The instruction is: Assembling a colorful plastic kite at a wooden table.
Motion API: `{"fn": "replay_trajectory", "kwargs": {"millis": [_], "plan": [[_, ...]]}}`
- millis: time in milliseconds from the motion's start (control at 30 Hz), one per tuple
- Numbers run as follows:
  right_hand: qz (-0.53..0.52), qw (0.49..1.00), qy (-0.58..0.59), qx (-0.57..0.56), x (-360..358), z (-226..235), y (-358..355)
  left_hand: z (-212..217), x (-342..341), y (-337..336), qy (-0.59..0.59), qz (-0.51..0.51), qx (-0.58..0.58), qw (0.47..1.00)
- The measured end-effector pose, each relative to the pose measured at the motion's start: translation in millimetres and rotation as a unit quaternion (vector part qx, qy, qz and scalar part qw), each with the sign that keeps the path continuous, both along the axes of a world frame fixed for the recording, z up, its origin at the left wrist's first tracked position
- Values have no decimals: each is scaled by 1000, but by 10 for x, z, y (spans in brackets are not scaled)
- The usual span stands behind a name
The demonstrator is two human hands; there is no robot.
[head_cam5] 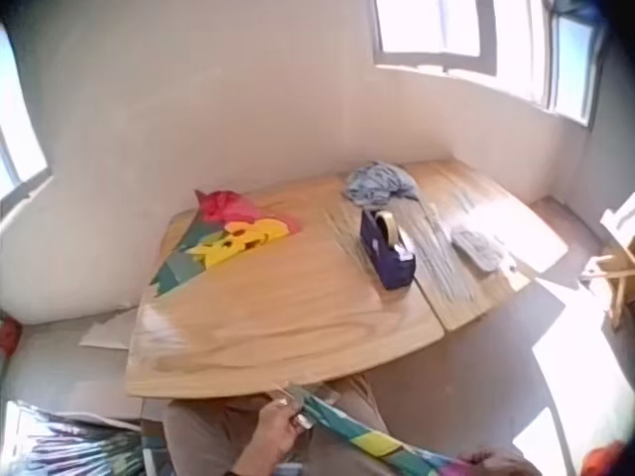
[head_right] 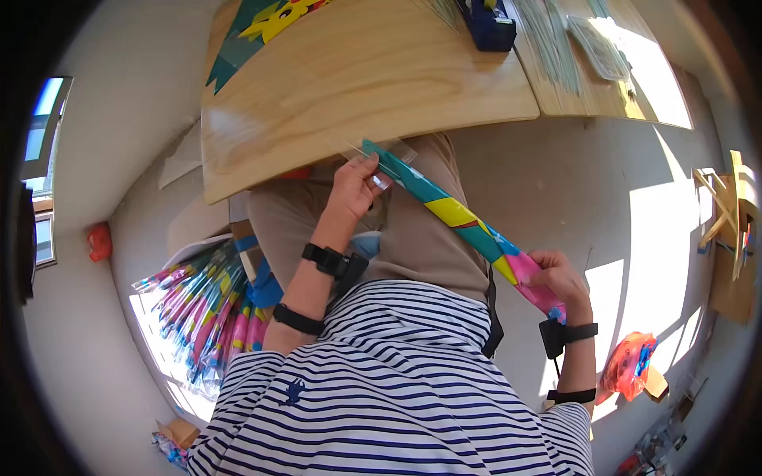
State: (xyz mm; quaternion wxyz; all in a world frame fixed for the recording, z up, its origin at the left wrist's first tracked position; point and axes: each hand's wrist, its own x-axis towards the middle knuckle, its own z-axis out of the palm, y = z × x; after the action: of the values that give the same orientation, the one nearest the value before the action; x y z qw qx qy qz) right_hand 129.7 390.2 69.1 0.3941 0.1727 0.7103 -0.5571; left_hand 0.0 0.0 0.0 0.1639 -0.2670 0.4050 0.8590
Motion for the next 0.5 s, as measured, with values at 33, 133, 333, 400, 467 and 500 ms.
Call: {"fn": "replay_trajectory", "kwargs": {"millis": [33, 133, 333, 400, 467, 500], "plan": [[-4, 1000, -9, -7, -53, 32, -78, 63, 32, 26, -3, -3, 4, 1000], [-2, 1000, -13, -8, -156, 91, -179, 56, 88, -24, 1, -50, 1, 999], [2, 998, 13, -60, -470, 105, -446, 231, 173, 62, -11, -149, -37, 988], [7, 996, 34, -80, -609, 57, -615, 298, 224, 120, -7, -179, -44, 983], [23, 993, 69, -89, -800, 9, -834, 345, 248, 154, 5, -195, -61, 979], [30, 991, 87, -95, -901, -16, -956, 337, 262, 147, 4, -209, -54, 977]]}}
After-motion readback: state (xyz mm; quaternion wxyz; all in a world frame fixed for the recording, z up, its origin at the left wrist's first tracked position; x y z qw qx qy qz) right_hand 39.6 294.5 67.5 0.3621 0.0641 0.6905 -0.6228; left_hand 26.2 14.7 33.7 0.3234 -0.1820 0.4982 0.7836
